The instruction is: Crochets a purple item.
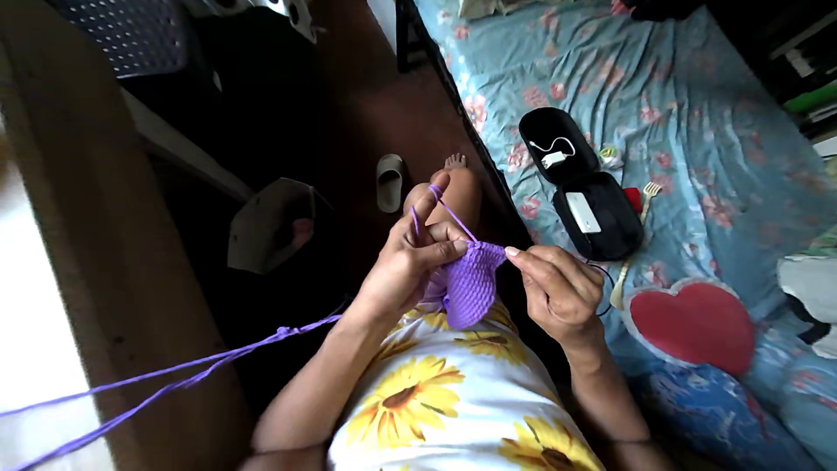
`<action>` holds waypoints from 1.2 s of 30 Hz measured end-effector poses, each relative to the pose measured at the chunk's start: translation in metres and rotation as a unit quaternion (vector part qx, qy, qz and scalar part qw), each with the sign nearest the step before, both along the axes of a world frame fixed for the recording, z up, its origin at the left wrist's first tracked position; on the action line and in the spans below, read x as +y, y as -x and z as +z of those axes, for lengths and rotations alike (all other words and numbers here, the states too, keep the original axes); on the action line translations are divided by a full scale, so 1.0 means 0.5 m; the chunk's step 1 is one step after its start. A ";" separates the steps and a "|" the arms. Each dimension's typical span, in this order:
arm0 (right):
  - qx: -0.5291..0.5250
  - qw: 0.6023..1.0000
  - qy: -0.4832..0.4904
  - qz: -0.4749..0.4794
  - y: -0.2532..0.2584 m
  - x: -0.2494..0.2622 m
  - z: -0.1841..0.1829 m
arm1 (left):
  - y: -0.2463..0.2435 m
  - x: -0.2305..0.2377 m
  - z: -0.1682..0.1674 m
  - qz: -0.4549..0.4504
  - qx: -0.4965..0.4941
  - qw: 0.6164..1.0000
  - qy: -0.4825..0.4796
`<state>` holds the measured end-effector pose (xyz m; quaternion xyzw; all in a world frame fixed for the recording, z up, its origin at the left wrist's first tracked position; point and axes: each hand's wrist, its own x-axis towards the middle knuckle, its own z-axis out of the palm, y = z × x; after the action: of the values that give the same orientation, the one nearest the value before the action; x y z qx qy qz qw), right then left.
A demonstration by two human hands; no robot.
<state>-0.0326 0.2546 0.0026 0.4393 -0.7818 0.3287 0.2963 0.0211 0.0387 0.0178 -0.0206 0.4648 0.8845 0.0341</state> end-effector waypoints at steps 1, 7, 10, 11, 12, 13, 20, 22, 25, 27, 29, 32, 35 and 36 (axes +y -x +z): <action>-0.008 1.000 0.000 0.008 0.001 0.003 0.000 | 0.002 -0.004 -0.001 -0.010 -0.009 1.000 -0.008; -0.258 0.953 0.105 0.118 0.002 0.013 0.006 | 0.005 -0.002 -0.011 -0.026 0.010 1.000 -0.003; -0.418 0.879 0.171 0.151 -0.006 0.003 0.014 | -0.003 0.020 -0.007 0.018 0.104 0.990 0.098; -0.470 0.846 0.193 0.165 -0.007 -0.002 0.016 | -0.005 0.029 -0.008 0.034 0.136 0.981 0.134; -0.513 0.812 0.211 0.182 -0.007 -0.007 0.018 | -0.008 0.037 -0.010 0.048 0.155 0.974 0.160; -0.547 0.781 0.228 0.197 -0.007 -0.013 0.020 | -0.009 0.042 -0.012 0.058 0.166 0.970 0.170; -0.649 0.649 0.314 0.244 0.013 -0.053 0.013 | 0.010 0.014 -0.002 0.079 0.094 0.989 0.077; -0.650 0.645 0.325 0.236 0.022 -0.070 0.015 | 0.022 0.002 0.011 0.086 0.062 0.992 0.065; -0.659 0.631 0.336 0.235 0.030 -0.096 0.016 | 0.041 -0.019 0.026 0.099 0.022 0.993 0.067; -0.674 0.601 0.356 0.239 0.037 -0.110 0.018 | 0.056 -0.030 0.034 0.096 0.014 0.993 0.064; -0.694 0.563 0.378 0.242 0.048 -0.121 0.025 | 0.071 -0.037 0.041 0.096 0.006 0.994 0.049; -0.696 0.555 0.391 0.235 0.066 -0.136 0.028 | 0.094 -0.051 0.046 0.090 -0.011 0.996 0.022; -0.601 0.718 0.307 0.169 0.088 -0.143 0.028 | 0.114 -0.072 0.042 0.080 -0.041 0.996 0.007; -0.546 0.784 0.255 0.148 0.099 -0.142 0.028 | 0.121 -0.079 0.040 0.079 -0.050 0.996 0.008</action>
<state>-0.0820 0.1835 0.0166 0.2050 -0.6262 0.7408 -0.1306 -0.0394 -0.0007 0.0380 -0.1023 0.4667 0.8784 -0.0129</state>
